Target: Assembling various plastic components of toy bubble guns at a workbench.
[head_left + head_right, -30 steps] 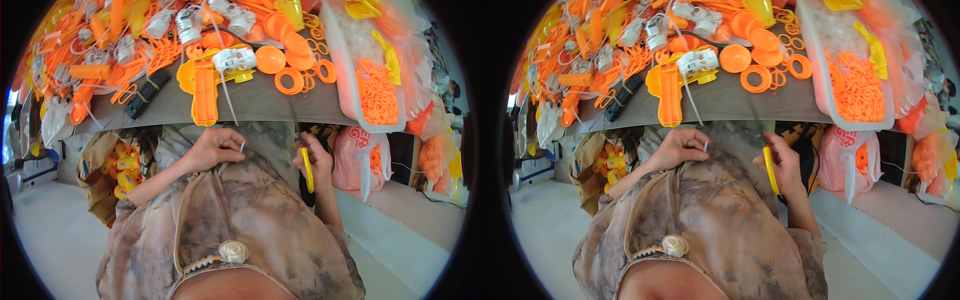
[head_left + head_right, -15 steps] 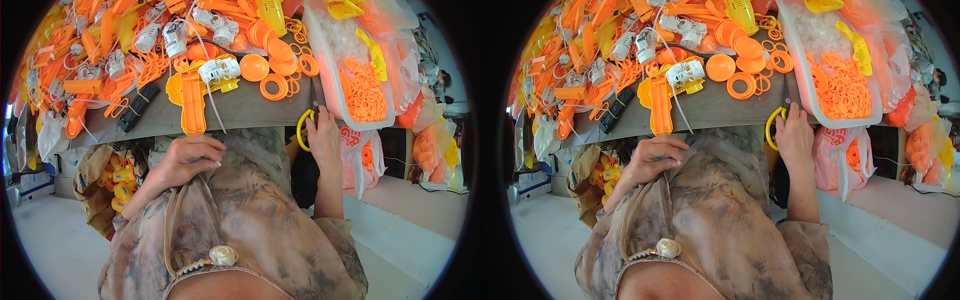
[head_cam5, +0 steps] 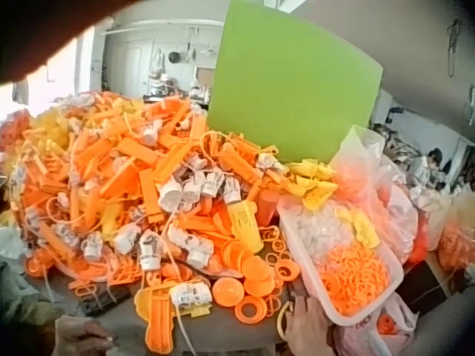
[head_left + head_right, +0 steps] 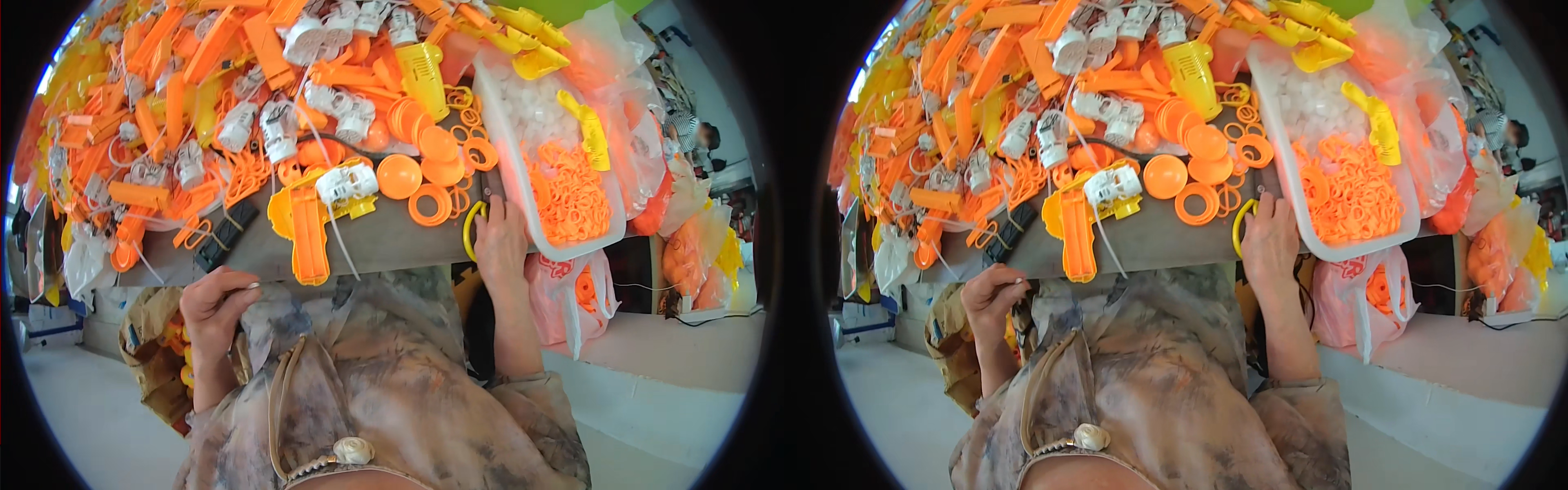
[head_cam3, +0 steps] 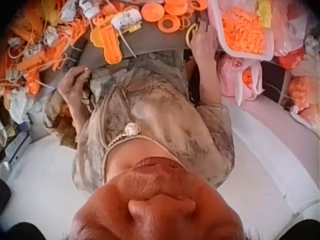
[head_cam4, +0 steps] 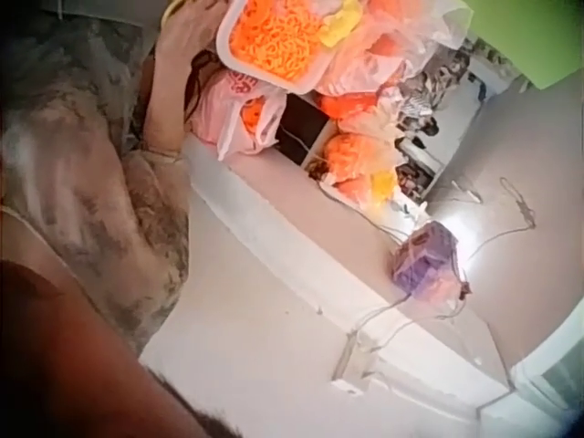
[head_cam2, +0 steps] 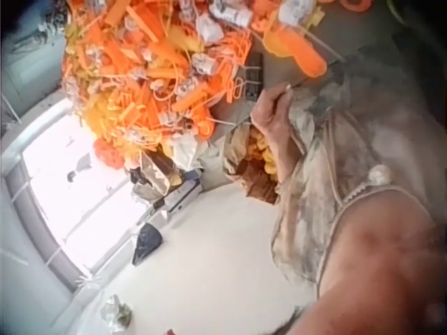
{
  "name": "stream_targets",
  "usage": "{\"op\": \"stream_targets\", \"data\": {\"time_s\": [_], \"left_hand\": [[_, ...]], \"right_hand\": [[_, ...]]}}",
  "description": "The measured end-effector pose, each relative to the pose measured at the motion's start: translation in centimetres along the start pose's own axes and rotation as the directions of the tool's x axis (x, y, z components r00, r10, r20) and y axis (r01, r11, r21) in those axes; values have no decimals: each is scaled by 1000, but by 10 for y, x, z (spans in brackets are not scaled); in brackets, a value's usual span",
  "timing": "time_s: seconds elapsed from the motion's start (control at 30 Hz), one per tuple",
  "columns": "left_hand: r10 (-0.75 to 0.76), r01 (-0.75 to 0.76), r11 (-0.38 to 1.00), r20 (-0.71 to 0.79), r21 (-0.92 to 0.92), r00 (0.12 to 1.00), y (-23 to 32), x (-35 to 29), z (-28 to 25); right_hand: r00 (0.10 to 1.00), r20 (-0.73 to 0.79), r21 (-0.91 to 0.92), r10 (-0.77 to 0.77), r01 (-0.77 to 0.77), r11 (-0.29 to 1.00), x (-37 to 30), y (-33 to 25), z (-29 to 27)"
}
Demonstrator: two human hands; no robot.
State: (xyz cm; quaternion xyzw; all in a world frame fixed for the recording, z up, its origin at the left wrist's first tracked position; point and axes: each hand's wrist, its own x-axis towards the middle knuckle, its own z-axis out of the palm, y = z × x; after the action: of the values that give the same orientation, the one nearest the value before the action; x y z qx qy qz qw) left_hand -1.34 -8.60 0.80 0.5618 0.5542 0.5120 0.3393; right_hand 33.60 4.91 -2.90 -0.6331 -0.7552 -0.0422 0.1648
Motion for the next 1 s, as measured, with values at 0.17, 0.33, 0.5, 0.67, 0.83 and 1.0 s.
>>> {"op": "stream_targets", "data": {"time_s": [0.17, 0.33, 0.5, 0.67, 0.83, 1.0], "left_hand": [[-116, 112, 993, -229, -33, 966, -9, -6, -12], [-55, 82, 994, -339, 68, 939, -3, 14, -12], [51, 39, 983, -470, 180, 881, -18, 17, -33], [162, 139, 921, -682, 363, 713, -32, -1, -89], [264, 283, 840, -805, 463, 532, -53, -9, -175], [274, 403, 832, -913, 382, 301, -73, -10, -240]], "right_hand": [[961, -220, 183, -171, 212, 960, -10, -28, -18], [906, -218, 546, -363, 421, 724, -18, -72, -26], [807, -187, 685, -560, 515, 515, -20, -105, -10], [806, -194, 739, -558, 495, 457, -22, -113, 7], [840, -146, 772, -523, 428, 470, -22, -113, 12], [861, -160, 779, -483, 410, 474, -22, -111, 27]]}}
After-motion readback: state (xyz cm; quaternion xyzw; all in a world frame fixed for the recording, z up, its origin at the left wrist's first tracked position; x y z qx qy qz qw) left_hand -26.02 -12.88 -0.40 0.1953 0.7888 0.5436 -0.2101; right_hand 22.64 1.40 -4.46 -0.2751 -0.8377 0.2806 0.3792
